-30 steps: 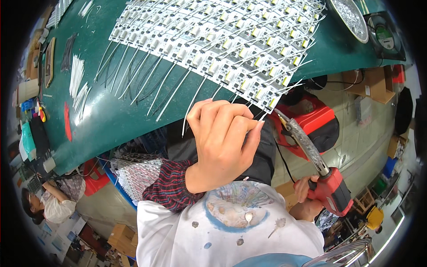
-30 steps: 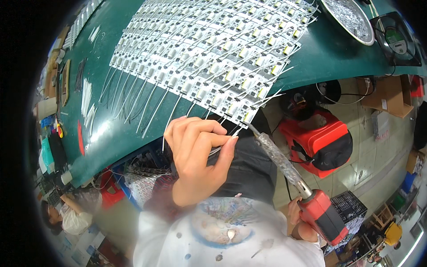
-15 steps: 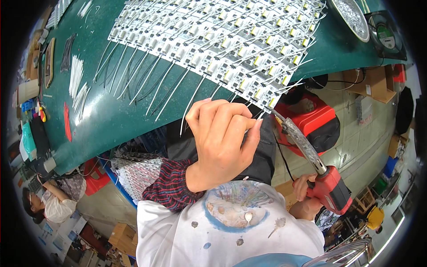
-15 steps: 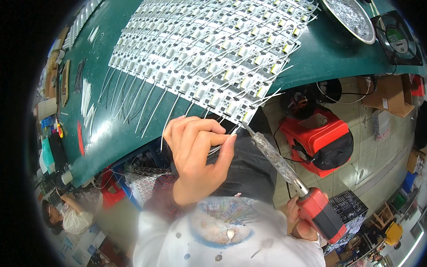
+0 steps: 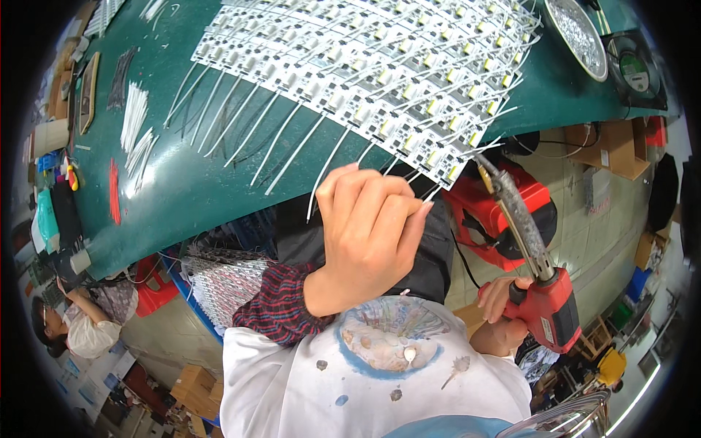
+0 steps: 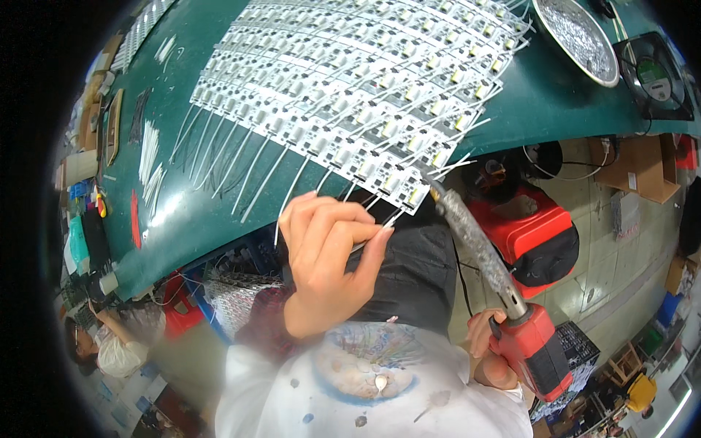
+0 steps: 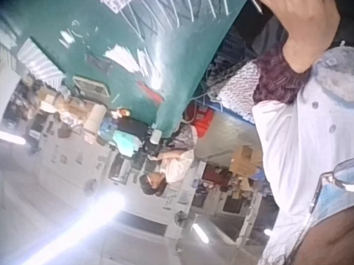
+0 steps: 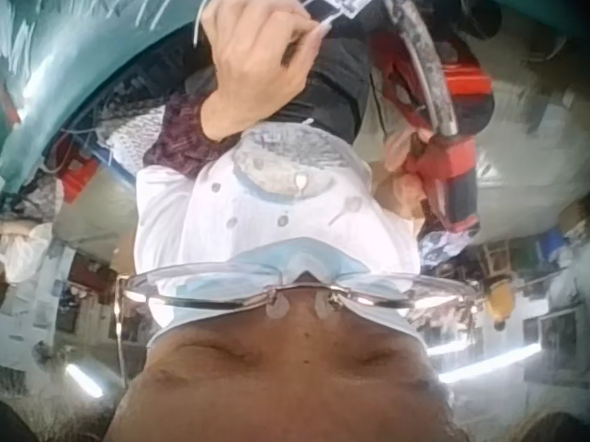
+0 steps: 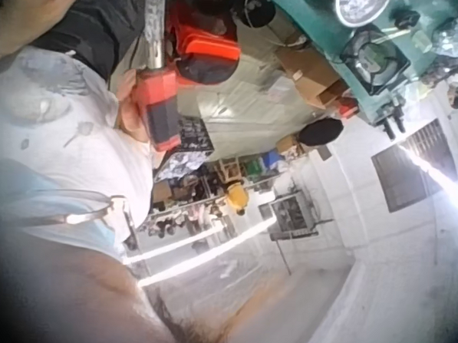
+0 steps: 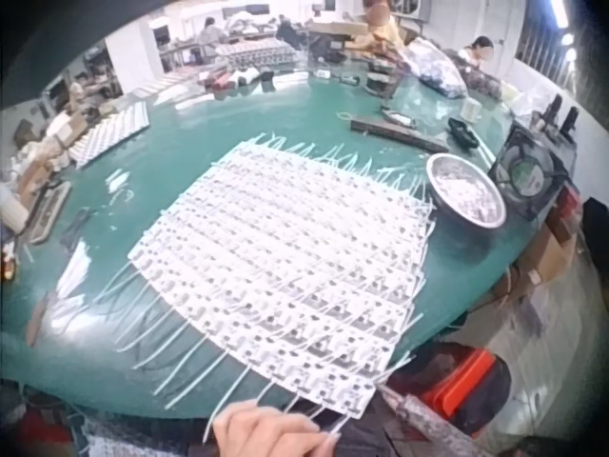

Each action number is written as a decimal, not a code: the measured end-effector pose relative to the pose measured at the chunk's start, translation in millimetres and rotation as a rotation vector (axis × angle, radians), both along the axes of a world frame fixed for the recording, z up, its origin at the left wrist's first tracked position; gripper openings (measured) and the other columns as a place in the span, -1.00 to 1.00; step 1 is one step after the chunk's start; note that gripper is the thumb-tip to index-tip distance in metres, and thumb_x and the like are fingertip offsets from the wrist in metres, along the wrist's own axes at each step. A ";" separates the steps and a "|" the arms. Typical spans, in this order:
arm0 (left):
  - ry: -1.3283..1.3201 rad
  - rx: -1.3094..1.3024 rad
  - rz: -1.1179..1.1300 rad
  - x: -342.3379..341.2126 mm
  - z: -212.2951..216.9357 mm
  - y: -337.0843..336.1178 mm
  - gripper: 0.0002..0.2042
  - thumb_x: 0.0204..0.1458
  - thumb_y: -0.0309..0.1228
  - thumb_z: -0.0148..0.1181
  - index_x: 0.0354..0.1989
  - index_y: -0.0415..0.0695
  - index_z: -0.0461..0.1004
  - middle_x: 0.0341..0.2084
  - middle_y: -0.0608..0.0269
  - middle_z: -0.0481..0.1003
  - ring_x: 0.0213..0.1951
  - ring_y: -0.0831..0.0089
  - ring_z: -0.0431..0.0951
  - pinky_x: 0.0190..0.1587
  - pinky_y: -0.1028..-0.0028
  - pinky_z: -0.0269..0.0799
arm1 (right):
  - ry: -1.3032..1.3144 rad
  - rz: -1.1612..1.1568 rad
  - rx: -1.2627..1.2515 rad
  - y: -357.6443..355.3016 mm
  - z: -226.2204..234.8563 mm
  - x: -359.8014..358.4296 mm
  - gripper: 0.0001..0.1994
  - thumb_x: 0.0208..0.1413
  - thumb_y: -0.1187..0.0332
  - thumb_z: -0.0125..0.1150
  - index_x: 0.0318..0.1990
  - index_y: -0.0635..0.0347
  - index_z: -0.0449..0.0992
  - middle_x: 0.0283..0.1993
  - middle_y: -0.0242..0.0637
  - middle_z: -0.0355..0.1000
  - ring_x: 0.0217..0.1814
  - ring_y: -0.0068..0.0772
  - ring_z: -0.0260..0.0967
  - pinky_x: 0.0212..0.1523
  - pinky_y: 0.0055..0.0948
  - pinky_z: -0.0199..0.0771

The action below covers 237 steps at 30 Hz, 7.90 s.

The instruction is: The person solders wires onto an LED board using a soldering iron, first attaching white wires, then picking up and soldering red wires and black wires onto the board.

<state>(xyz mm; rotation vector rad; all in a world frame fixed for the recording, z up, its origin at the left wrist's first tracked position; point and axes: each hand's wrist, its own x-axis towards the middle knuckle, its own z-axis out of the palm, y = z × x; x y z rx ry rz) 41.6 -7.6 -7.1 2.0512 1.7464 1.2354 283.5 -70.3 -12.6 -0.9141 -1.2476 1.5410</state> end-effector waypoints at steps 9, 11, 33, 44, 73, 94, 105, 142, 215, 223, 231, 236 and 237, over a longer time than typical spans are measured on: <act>0.110 -0.115 0.252 -130.4 41.8 -22.6 -0.89 -0.20 -0.63 0.27 -0.52 -0.25 0.44 -0.54 0.16 0.46 -0.40 0.28 0.44 -0.26 0.39 0.34 | 0.052 -0.163 0.150 49.3 4.5 -57.1 -0.29 0.08 -0.07 0.15 0.12 0.41 0.16 -0.73 -0.44 0.18 -0.72 -0.55 0.15 0.06 0.17 0.30; 0.190 -0.047 0.414 -167.0 35.1 -17.8 -0.92 -0.12 -0.62 0.23 -0.50 -0.29 0.43 -0.52 0.16 0.47 -0.42 0.31 0.46 -0.30 0.44 0.34 | 0.140 -0.100 0.141 60.3 -4.1 -64.5 -0.35 0.15 0.00 0.09 0.10 0.48 0.14 -0.75 -0.41 0.16 -0.76 -0.56 0.10 0.14 0.25 0.17; 0.501 -0.184 0.794 -310.3 29.2 -56.2 -0.78 -0.08 -0.49 0.24 -0.22 -0.17 0.47 -0.30 0.13 0.46 -0.21 0.17 0.43 -0.13 0.28 0.30 | 0.393 -0.136 -0.060 75.6 8.4 -80.4 -0.48 0.28 0.11 -0.14 0.17 0.38 0.06 -0.77 -0.48 -0.04 -0.81 -0.62 -0.15 0.34 -0.17 -0.02; 0.585 -0.400 0.664 -334.1 30.6 -69.6 -0.84 -0.02 -0.53 0.12 -0.25 -0.27 0.44 -0.36 -0.03 0.44 -0.23 0.01 0.44 -0.17 0.21 0.36 | 0.288 -0.150 -0.013 69.9 4.1 -83.1 -0.48 0.28 0.15 -0.13 0.17 0.44 0.02 -0.76 -0.42 -0.01 -0.79 -0.57 -0.09 0.31 -0.13 0.01; 0.382 -0.246 0.320 -252.6 80.7 27.8 -0.91 0.02 -0.46 0.17 -0.36 -0.21 0.50 -0.66 0.08 0.45 -0.64 0.32 0.47 -0.55 0.41 0.30 | 0.210 -0.151 -0.029 73.6 4.8 -91.5 -0.43 0.20 0.16 0.04 0.12 0.53 0.07 -0.76 -0.40 0.09 -0.77 -0.52 0.05 0.17 -0.20 0.19; -0.139 -0.365 0.258 -173.7 35.7 60.9 -0.86 0.06 -0.42 0.15 -0.39 -0.26 0.47 -0.62 0.05 0.52 -0.65 0.34 0.52 -0.56 0.38 0.33 | 0.223 -0.231 0.186 77.8 12.3 -73.7 -0.52 0.26 0.21 -0.07 0.13 0.48 0.12 -0.75 -0.46 0.05 -0.78 -0.57 0.00 0.22 -0.07 0.12; -0.281 -0.309 0.326 -175.3 37.2 36.1 -0.85 0.06 -0.44 0.18 -0.45 -0.26 0.40 -0.67 0.23 0.44 -0.60 0.58 0.37 -0.51 0.54 0.26 | -0.178 -0.297 0.253 51.2 13.3 -63.2 -0.39 0.17 0.12 0.10 0.15 0.53 0.14 -0.67 -0.40 0.21 -0.69 -0.56 0.15 -0.25 -0.30 0.49; -0.133 -0.231 0.272 -185.3 12.7 41.3 -0.85 -0.02 -0.53 0.24 -0.56 -0.23 0.41 -0.79 0.29 0.37 -0.77 0.59 0.28 -0.69 0.55 0.13 | -0.215 0.236 -0.127 99.1 28.0 -165.1 -0.32 -0.04 -0.12 0.24 -0.10 0.43 0.27 -0.75 -0.39 0.22 -0.74 -0.56 0.16 -0.71 -0.58 0.18; -0.224 -0.095 0.549 -134.4 11.5 32.6 -0.91 -0.09 -0.57 0.26 -0.51 -0.20 0.44 -0.64 0.22 0.41 -0.67 0.34 0.42 -0.63 0.44 0.30 | -0.112 0.097 -0.037 84.9 20.8 -144.0 -0.21 -0.02 -0.21 0.18 0.09 0.38 0.23 -0.81 -0.45 0.16 -0.82 -0.57 0.08 -0.74 -0.56 0.12; -0.359 -0.021 0.536 -122.7 22.5 20.2 -0.93 -0.11 -0.61 0.28 -0.44 -0.20 0.53 -0.65 0.24 0.48 -0.68 0.44 0.46 -0.59 0.55 0.34 | -0.040 0.046 -0.057 76.1 22.1 -126.6 -0.20 -0.02 -0.21 0.19 0.09 0.40 0.21 -0.81 -0.42 0.17 -0.82 -0.56 0.06 -0.74 -0.57 0.10; -0.234 -0.095 0.485 -117.7 6.5 26.9 -0.90 -0.10 -0.58 0.27 -0.52 -0.19 0.44 -0.64 0.27 0.43 -0.71 0.43 0.38 -0.65 0.46 0.23 | -0.070 0.065 -0.096 71.2 19.3 -116.0 -0.16 -0.06 -0.24 0.19 0.11 0.38 0.21 -0.80 -0.44 0.18 -0.81 -0.57 0.06 -0.73 -0.56 0.08; -0.227 -0.141 0.493 -117.6 8.7 27.1 -0.88 -0.10 -0.57 0.29 -0.54 -0.18 0.43 -0.65 0.28 0.42 -0.72 0.43 0.39 -0.66 0.48 0.22 | -0.136 0.193 -0.070 72.5 15.5 -114.3 -0.14 -0.11 -0.29 0.17 0.09 0.36 0.22 -0.78 -0.45 0.17 -0.80 -0.57 0.06 -0.70 -0.56 0.08; -0.238 -0.144 0.492 -117.8 8.3 27.2 -0.87 -0.11 -0.56 0.29 -0.54 -0.18 0.42 -0.66 0.28 0.42 -0.72 0.43 0.39 -0.67 0.48 0.22 | -0.168 0.176 -0.086 71.3 16.3 -116.2 -0.16 -0.10 -0.28 0.17 0.07 0.36 0.23 -0.78 -0.45 0.17 -0.79 -0.57 0.07 -0.70 -0.56 0.08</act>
